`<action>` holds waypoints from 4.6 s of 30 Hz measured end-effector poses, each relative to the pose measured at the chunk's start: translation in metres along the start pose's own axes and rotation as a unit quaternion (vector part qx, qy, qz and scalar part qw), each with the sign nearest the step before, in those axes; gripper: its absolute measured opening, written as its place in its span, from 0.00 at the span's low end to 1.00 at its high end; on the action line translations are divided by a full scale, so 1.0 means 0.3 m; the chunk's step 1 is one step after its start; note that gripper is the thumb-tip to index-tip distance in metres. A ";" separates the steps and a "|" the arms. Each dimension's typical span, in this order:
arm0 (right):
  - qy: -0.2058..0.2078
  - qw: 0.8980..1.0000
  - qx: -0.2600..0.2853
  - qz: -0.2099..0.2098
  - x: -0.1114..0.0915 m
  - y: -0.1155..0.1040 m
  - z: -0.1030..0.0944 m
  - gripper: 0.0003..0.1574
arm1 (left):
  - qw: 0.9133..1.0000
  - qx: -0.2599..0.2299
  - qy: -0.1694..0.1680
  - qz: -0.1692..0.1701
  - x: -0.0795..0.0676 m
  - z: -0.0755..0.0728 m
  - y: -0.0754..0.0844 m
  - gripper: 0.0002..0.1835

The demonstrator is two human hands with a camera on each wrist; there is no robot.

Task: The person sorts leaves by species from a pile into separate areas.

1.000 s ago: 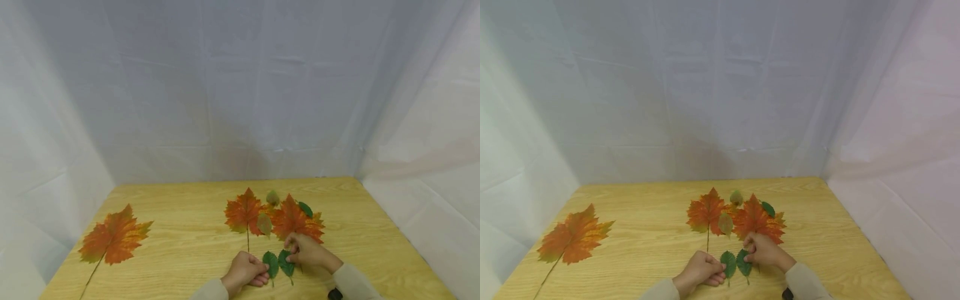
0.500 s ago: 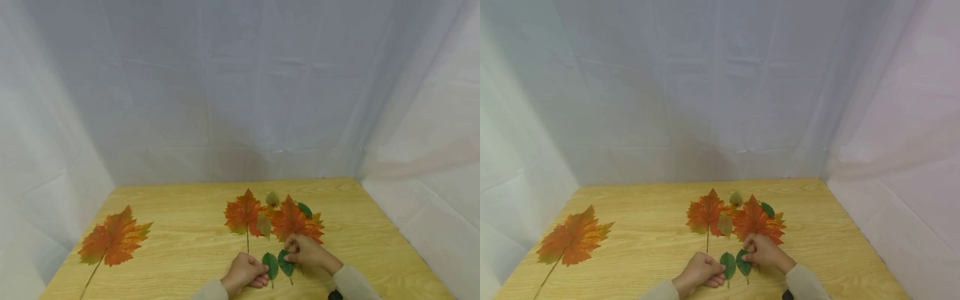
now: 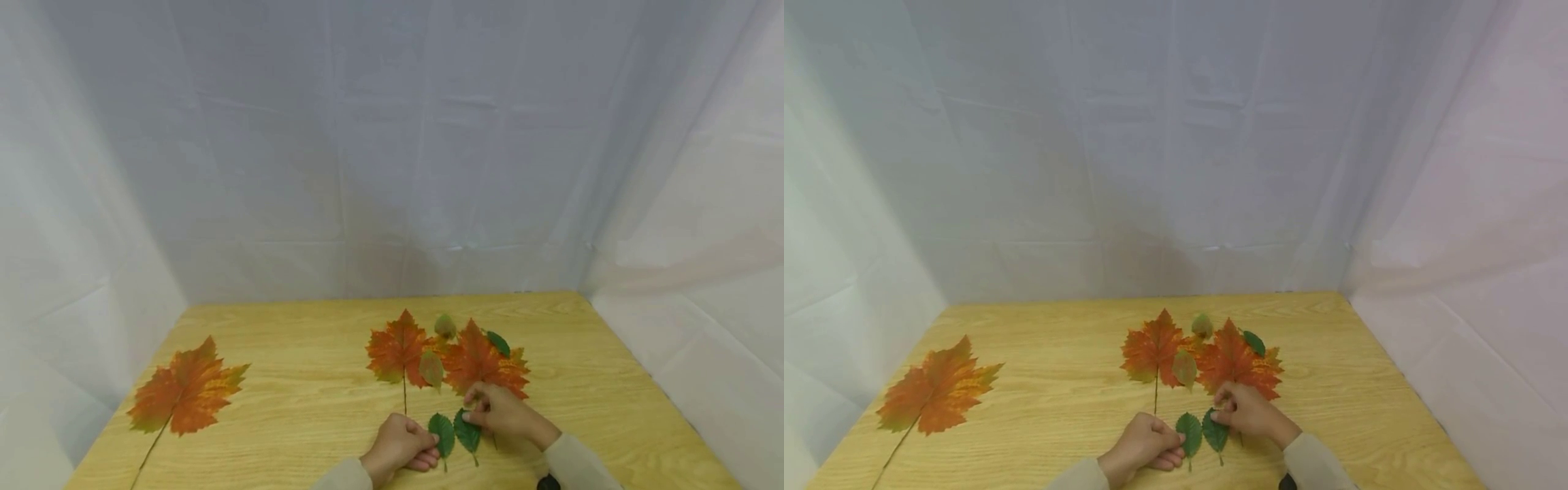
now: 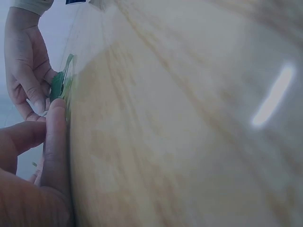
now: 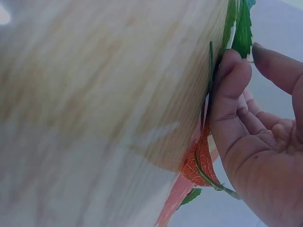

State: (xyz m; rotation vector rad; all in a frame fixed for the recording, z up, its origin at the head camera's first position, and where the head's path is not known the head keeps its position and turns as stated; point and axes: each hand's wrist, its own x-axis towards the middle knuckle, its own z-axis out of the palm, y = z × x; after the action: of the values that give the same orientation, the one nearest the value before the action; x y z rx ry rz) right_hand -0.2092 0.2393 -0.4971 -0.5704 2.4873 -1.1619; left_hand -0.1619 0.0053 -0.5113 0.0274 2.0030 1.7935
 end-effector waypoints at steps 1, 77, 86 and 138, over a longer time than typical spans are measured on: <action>0.000 1.000 0.000 -0.001 0.002 0.004 -0.001 0.16 | 1.000 0.000 0.000 0.000 0.001 -0.001 0.000 0.07; 0.098 0.964 0.225 0.101 -0.119 -0.066 -0.187 0.14 | 1.000 -0.005 -0.006 0.003 0.004 -0.011 0.010 0.07; 0.033 0.953 0.287 0.096 -0.163 0.011 -0.032 0.11 | 1.000 -0.008 -0.007 0.001 0.006 -0.016 0.003 0.07; 0.085 0.993 0.002 0.077 -0.168 0.019 -0.016 0.17 | 1.000 0.003 -0.016 -0.010 0.007 -0.012 0.003 0.08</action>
State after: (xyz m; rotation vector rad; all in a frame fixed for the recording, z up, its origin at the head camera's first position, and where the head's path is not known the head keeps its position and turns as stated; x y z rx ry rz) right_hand -0.1690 0.2704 -0.4921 -0.2838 2.6163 -1.1996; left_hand -0.1652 0.0027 -0.5107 0.0380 1.9805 1.7635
